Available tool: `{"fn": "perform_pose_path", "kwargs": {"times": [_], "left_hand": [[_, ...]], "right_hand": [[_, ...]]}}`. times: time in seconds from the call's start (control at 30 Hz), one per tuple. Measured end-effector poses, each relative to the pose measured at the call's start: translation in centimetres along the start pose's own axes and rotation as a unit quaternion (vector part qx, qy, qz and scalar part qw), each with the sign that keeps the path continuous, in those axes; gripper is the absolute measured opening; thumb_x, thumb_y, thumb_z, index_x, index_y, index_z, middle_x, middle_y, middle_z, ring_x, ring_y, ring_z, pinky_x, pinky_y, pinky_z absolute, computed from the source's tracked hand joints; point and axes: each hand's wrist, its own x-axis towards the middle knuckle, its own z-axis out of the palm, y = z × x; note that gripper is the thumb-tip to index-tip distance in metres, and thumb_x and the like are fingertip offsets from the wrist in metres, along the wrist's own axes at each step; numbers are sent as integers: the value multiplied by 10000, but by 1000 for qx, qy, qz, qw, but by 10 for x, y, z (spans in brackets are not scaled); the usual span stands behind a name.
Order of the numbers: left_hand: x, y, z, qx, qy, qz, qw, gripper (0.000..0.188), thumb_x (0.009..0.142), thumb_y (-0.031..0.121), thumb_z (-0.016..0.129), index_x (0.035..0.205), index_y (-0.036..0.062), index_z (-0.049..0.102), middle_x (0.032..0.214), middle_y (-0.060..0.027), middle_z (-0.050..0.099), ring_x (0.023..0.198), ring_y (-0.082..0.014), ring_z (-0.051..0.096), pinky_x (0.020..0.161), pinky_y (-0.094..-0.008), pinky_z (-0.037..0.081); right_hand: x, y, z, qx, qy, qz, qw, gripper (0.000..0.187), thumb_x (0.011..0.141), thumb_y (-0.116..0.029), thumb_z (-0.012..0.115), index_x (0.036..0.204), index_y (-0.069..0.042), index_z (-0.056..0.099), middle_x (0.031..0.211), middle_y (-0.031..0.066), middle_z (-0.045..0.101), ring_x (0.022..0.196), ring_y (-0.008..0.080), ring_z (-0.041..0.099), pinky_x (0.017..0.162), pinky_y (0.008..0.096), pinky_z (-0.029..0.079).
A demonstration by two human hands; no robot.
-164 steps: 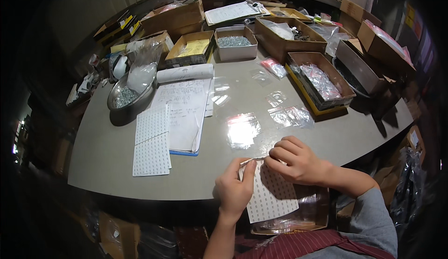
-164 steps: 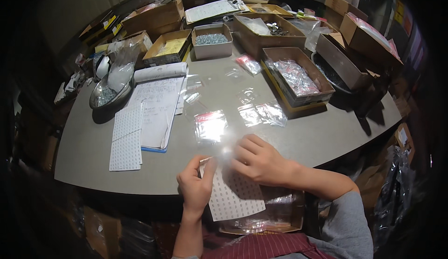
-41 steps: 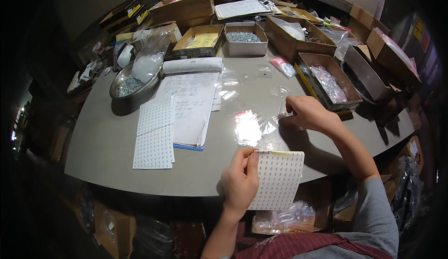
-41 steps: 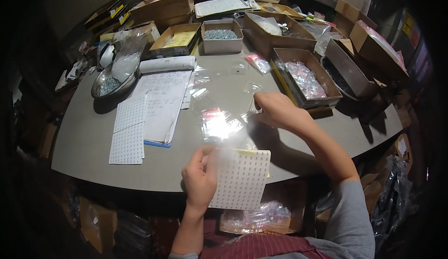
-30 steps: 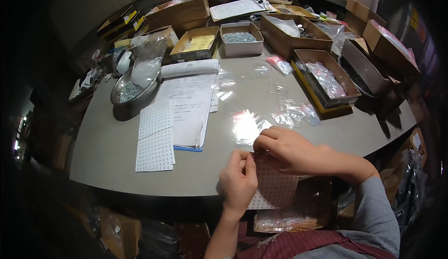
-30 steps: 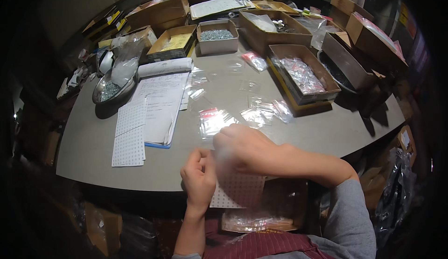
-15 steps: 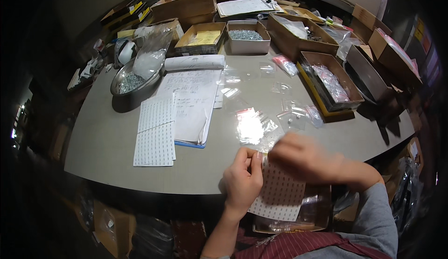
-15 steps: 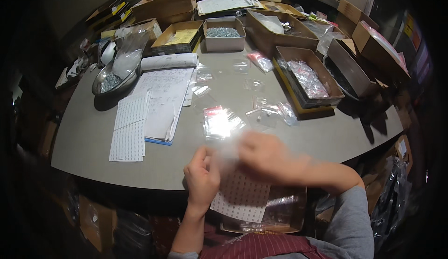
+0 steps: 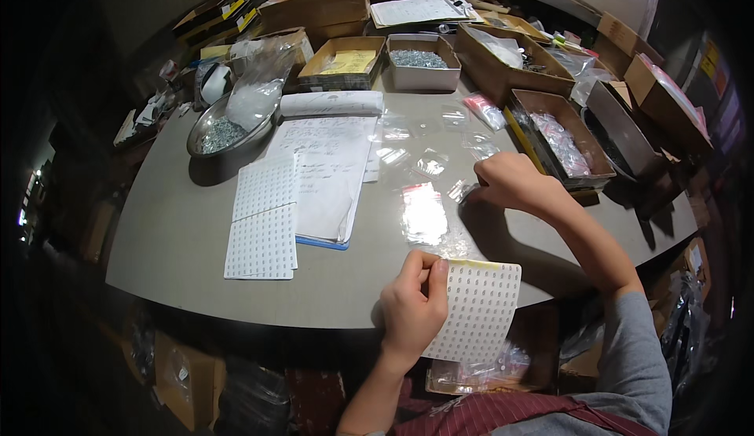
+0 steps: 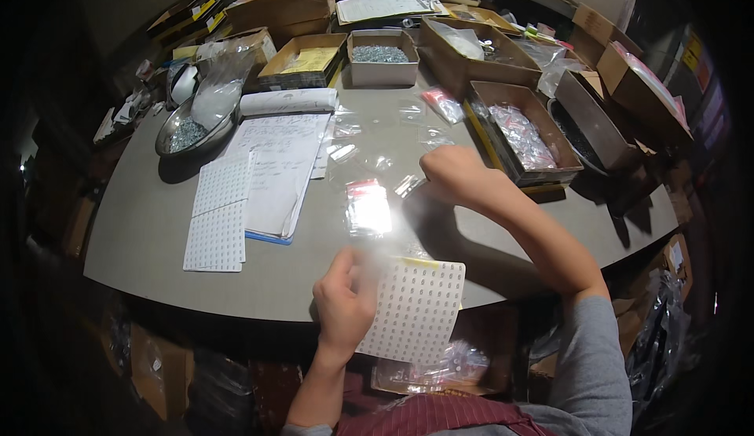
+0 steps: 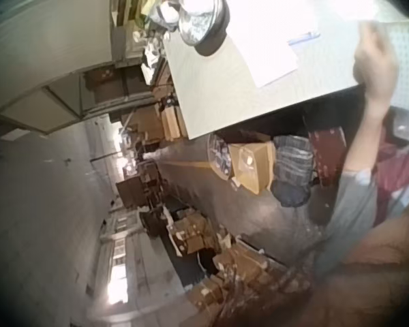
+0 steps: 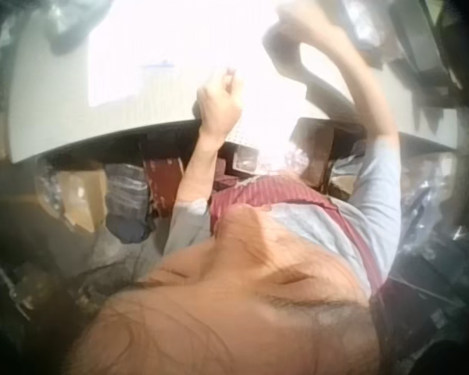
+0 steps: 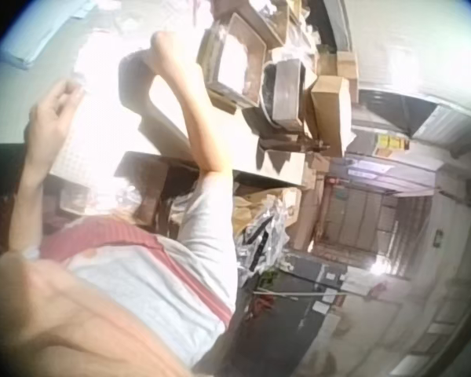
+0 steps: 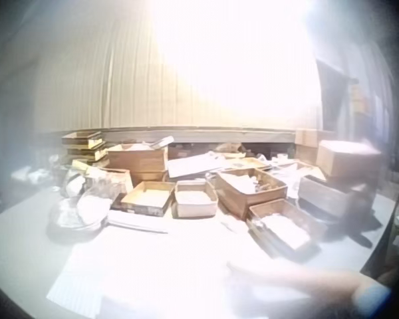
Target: The person repeatedly peels small adhesive labels from a perforated sheet and places them onto small clear plastic bags on a cluttered work table. The person handles the label sheet and bags by hand, moving the bags aside as needed.
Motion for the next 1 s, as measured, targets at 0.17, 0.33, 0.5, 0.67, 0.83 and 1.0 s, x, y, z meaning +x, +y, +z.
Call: {"fn": "perform_pose_path", "kwargs": {"times": [0.17,0.33,0.5,0.67,0.83,1.0], "left_hand": [[-1,-6,2,-37,-8,-8,999,123,1016,110,621,948,7,609,712,-112,702,601,-191,673,577,-332,500],[-1,-2,3,-49,3,-4,999,128,1025,107,612,950,4,615,713,-104,694,612,-153,660,586,-318,502],[-2,-1,2,-39,13,-3,999,126,1008,109,622,945,-1,623,705,-95,698,614,-126,643,568,-297,483],[-4,-4,2,-15,4,-14,1000,150,1021,163,620,973,23,643,725,-111,718,620,-197,685,587,-335,507],[-6,-8,3,13,9,-28,1000,183,1021,229,618,988,53,657,740,-121,737,639,-253,708,602,-366,522],[-5,-4,4,2,4,-32,999,187,1022,206,617,978,27,646,737,-133,730,663,-224,717,607,-357,524]], "right_hand": [[1,-8,7,278,58,-166,944,232,828,-157,753,932,7,627,840,191,675,801,380,662,710,452,512],[12,-34,31,251,141,-220,932,304,821,-201,754,946,0,565,833,191,639,774,388,641,674,485,502],[5,-27,51,155,219,-156,951,216,872,-150,708,949,-1,572,878,186,631,863,419,636,749,483,516],[-28,31,39,233,100,23,967,474,847,-391,842,959,17,626,873,200,701,812,365,679,717,432,517],[-66,64,50,229,127,71,962,471,815,-366,873,972,9,634,894,168,675,839,315,661,738,403,510],[-89,70,63,214,231,-4,949,225,819,-73,746,1004,-10,635,1010,173,655,974,355,626,807,421,505]]}}
